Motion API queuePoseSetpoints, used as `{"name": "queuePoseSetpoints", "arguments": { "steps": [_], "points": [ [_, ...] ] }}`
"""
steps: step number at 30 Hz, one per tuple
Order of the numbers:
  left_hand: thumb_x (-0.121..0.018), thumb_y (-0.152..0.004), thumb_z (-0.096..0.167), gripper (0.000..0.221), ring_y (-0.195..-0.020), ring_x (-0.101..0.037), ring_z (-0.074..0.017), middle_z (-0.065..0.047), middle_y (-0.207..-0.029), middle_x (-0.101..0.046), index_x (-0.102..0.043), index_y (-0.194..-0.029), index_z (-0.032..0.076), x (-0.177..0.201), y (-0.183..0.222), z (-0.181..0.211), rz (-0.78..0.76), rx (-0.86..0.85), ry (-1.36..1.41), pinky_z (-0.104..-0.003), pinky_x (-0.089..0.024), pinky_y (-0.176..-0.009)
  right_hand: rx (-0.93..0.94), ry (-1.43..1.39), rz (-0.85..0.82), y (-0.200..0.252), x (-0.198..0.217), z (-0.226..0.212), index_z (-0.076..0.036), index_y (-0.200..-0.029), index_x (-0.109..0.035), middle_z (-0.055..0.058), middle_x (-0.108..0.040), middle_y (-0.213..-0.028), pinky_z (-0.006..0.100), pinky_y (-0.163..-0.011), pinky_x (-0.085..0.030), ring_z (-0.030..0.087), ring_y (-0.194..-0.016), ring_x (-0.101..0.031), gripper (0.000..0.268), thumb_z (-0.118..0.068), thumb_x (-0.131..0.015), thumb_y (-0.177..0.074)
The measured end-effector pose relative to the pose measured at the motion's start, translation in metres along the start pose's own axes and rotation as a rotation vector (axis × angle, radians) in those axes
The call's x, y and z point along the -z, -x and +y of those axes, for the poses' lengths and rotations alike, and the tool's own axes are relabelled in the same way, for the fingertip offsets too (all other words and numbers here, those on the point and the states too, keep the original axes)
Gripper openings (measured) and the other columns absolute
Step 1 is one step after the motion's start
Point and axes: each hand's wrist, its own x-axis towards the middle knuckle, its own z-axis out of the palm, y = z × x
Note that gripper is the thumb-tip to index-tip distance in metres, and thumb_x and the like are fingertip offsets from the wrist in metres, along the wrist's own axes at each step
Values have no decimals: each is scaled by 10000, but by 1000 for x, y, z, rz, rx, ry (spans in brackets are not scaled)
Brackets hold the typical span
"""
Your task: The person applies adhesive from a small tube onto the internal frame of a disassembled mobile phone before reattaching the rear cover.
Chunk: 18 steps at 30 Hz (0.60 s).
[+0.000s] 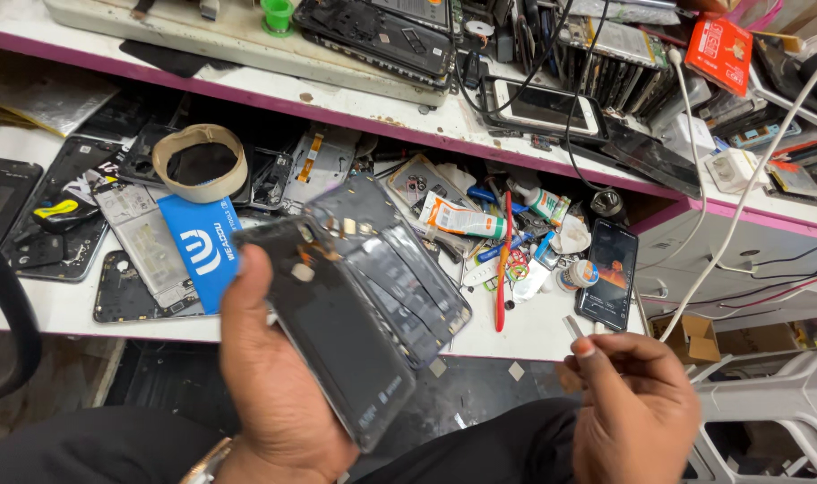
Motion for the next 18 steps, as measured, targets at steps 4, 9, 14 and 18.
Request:
{"name": "queuePoseSetpoints", "arguments": {
  "steps": [4, 9, 14, 18],
  "points": [
    [-610, -960, 583, 551, -1048, -665, -271, -83, -1124, -684, -652, -1220, 99, -4, -6, 21, -4, -99, -57, -467, -540, -935, -190, 44, 3, -11, -12, 25, 57, -1087, -667, 120, -712, -898, 310, -719, -579, 193, -779, -695, 164, 5, -705, -936],
    [-528, -981, 573, 567, -1093, -668, -283, -109, -1169, -699, -640, -1221, 72, -18, -8, 48, -45, -273, 9, -482, -548, -966, -187, 416, -119, -48, -51, 44, 29, -1080, -713, 95, -755, -876, 317, -679, -578, 172, -771, -734, 214, -142, -673, -957],
    [-511, -1009, 548, 626, -1183, -637, -295, -130, -1272, -663, -614, -1340, 26, -19, -9, 56, -87, -385, -17, -477, -525, -1051, 322, 981, -268, -84, -69, 59, -6, -1164, -663, 201, -674, -959, 397, -638, -525, 341, -739, -672, 504, -103, -848, -706],
    [-481, -968, 602, 651, -1125, -649, -312, -130, -1229, -677, -601, -1298, 55, -13, -12, 51, -90, -257, 31, -503, -534, -987, 81, 952, -233, -100, -69, 68, -19, -1151, -622, 132, -726, -875, 405, -669, -531, 314, -765, -703, 377, -62, -741, -795]
  ]
}}
